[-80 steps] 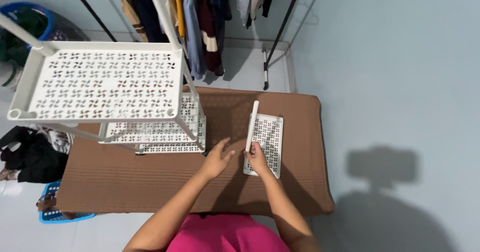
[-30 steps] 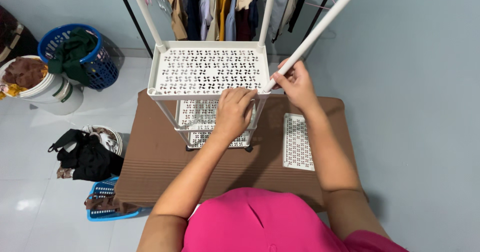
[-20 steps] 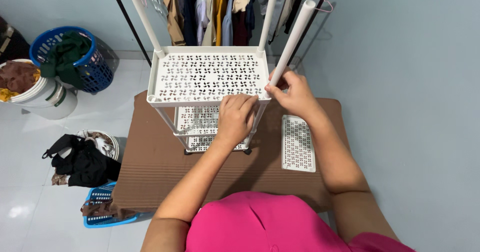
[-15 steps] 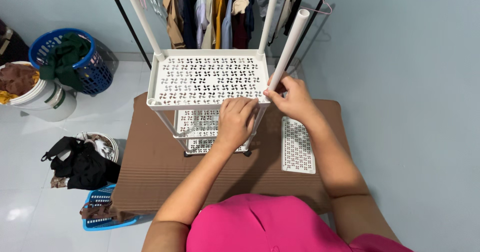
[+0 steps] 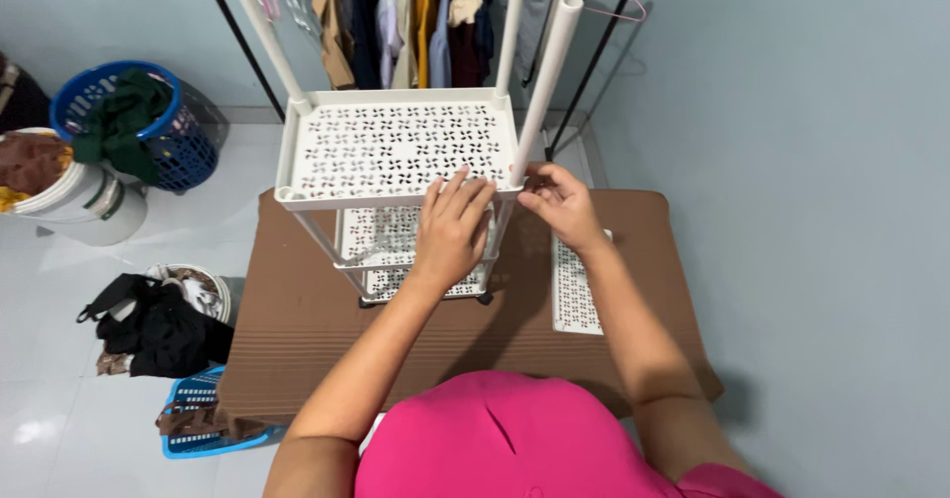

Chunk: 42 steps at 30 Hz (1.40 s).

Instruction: The person assembles a white plastic shelving unit by inserting vertical poles into the base and stacking perforated shelves onto the frame. They secure each shelf by snapping it into place and adjust the unit's position on a brown mat.

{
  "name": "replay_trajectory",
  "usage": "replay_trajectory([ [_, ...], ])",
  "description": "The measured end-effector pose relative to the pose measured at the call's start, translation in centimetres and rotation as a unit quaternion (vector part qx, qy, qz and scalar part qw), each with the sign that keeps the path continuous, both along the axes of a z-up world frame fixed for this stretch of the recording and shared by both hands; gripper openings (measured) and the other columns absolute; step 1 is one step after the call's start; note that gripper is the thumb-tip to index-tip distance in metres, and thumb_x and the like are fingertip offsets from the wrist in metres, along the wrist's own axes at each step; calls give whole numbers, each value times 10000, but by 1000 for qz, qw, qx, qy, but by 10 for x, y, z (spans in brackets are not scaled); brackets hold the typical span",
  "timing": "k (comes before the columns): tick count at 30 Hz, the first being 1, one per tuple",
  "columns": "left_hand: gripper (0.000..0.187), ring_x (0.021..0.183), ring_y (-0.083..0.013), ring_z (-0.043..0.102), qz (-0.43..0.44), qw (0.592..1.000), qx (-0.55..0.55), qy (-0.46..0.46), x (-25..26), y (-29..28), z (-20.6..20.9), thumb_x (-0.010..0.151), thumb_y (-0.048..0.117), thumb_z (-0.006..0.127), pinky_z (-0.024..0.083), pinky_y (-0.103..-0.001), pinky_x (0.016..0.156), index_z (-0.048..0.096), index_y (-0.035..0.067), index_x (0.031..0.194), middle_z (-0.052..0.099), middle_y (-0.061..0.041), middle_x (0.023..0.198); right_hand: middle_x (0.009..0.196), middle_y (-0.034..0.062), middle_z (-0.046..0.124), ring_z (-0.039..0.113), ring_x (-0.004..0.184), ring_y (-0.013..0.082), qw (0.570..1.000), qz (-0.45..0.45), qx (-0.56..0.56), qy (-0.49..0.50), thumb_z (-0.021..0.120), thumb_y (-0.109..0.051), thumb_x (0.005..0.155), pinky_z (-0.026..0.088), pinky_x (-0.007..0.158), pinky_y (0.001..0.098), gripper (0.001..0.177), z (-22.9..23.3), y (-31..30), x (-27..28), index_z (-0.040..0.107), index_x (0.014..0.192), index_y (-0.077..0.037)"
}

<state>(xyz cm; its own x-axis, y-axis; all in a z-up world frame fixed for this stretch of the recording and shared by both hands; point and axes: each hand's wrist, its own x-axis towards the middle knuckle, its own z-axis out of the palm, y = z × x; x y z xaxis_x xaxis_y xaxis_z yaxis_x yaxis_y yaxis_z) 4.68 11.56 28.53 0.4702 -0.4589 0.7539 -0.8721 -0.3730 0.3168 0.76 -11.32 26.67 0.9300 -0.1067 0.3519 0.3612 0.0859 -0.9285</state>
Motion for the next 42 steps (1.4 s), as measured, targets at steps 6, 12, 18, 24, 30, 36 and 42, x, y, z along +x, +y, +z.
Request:
replay_trajectory([
  [6, 529, 1516, -405, 352, 18, 999, -33, 0, -20, -13, -56, 887, 50, 677, 208, -615, 1243, 618, 114, 1409, 477, -164, 1567, 1196, 86, 714, 671, 1060, 124, 993, -102, -29, 60, 734, -12, 934, 559, 950, 272, 310, -68, -48, -26, 675, 1237, 14],
  [12, 493, 1495, -383, 381, -77, 990, 20, 118, -49, -48, -122, 856, 51, 677, 231, -598, 1240, 649, 132, 1341, 500, -145, 1534, 1033, 49, 722, 663, 913, 102, 960, -174, -53, 212, 735, -98, 968, 543, 768, 248, 233, -155, -125, -67, 721, 1184, -10],
  [18, 441, 1468, -355, 391, -123, 966, 119, 196, -57, -82, -181, 805, 49, 680, 255, -578, 1215, 691, 128, 1238, 529, -123, 1492, 927, 25, 738, 639, 762, 111, 902, -229, 10, 365, 599, -44, 939, 549, 618, 283, 209, -258, -164, -99, 736, 1098, -40],
  [24, 336, 1444, -325, 414, -88, 941, 156, 286, -71, -91, -231, 799, 51, 677, 275, -571, 1181, 738, 117, 1122, 581, -88, 1443, 1230, 55, 698, 682, 1017, 202, 845, -98, -23, 525, 773, -302, 877, 586, 761, 405, 593, -304, -141, -93, 566, 1416, -169],
  [30, 240, 1416, -313, 450, -37, 935, 160, 315, -81, -91, -255, 821, 79, 678, 301, -560, 1172, 744, 106, 1050, 619, -86, 1375, 1218, 116, 661, 644, 988, 234, 833, -160, -21, 530, 817, -338, 875, 553, 689, 391, 705, -310, -113, -73, 496, 1448, -83],
  [36, 246, 1377, -299, 493, 12, 931, 153, 332, -87, -86, -257, 846, 77, 657, 319, -558, 1150, 759, 128, 1063, 654, -71, 1327, 1035, 132, 706, 661, 812, 231, 803, -225, 10, 551, 824, -254, 849, 540, 565, 373, 560, -306, -102, -67, 603, 1320, -45],
  [42, 228, 1372, -301, 498, 26, 928, 142, 342, -90, -82, -258, 853, 87, 657, 324, -549, 1149, 758, 129, 1053, 656, -70, 1334, 819, 84, 732, 701, 735, 215, 827, -149, -90, 534, 820, -112, 804, 541, 559, 332, 261, -316, -107, -66, 752, 1048, -45],
])
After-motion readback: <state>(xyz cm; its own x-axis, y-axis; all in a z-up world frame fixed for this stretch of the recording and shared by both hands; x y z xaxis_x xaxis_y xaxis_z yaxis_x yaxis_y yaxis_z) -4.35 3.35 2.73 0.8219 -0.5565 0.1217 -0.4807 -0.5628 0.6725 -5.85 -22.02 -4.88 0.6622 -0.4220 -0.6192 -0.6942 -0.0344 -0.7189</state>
